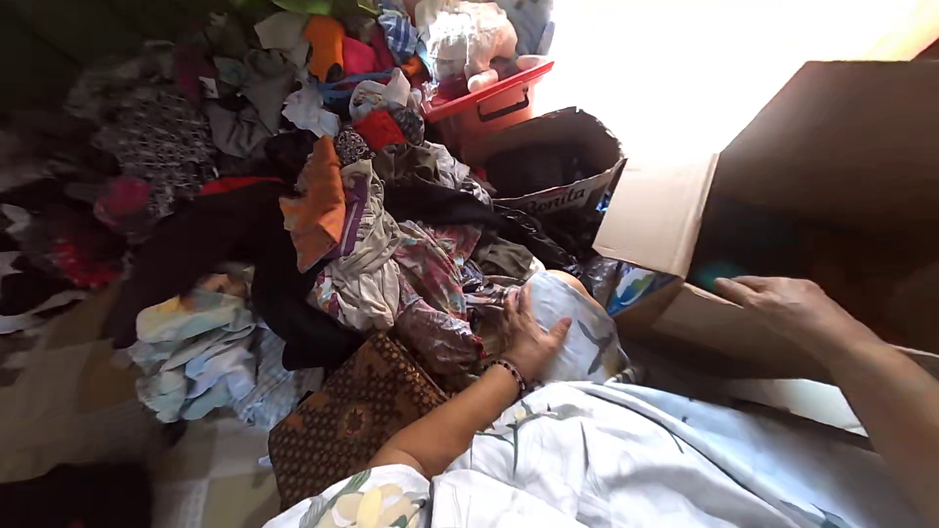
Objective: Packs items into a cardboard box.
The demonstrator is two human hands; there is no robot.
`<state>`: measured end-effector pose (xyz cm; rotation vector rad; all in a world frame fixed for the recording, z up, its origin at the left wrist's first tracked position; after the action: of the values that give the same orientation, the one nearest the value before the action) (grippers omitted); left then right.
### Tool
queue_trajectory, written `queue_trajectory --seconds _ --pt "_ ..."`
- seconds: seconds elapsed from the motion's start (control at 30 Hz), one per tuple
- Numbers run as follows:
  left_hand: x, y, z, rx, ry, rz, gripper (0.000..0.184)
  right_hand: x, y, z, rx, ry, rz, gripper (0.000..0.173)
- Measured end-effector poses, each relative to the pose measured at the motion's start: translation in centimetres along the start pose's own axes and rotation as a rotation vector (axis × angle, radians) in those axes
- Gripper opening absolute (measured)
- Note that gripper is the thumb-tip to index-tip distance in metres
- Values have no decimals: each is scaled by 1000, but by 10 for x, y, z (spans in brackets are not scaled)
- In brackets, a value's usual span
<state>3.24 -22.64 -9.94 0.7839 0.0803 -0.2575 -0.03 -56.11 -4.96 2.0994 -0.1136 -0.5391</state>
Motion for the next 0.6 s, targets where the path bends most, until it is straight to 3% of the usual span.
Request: queue_trajectory --seconds 0.1,0.23,0.33,0.4,0.5,0.6 --pt "4 -1 -4 -3 91 -67 101 5 -4 4 25 3 -47 47" --pt "6 -3 1 84 149 -89 98 17 -5 24 30 17 6 48" --pt "-8 1 8 184 206 -79 95 5 3 3 1 -9 31 56" --pt "-21 -1 24 288 145 -49 95 0 4 -1 -10 -73 30 65" --pt "-37 -7 51 420 6 18 101 5 0 36 -27 -155 77 80" --pt "-30 1 49 398 -23 43 98 30 -12 46 23 -49 96 68"
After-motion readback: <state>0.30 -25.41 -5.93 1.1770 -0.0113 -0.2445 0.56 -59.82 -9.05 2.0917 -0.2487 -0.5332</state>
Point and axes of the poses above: each hand's wrist, its own x-axis towards the middle knuckle, its own y-axis out of the back of the hand, z = x × y, the point moved 10 cm from there along x, towards the middle knuckle, and after that the axes turned 2 degrees about x, right-handed, at the moved point
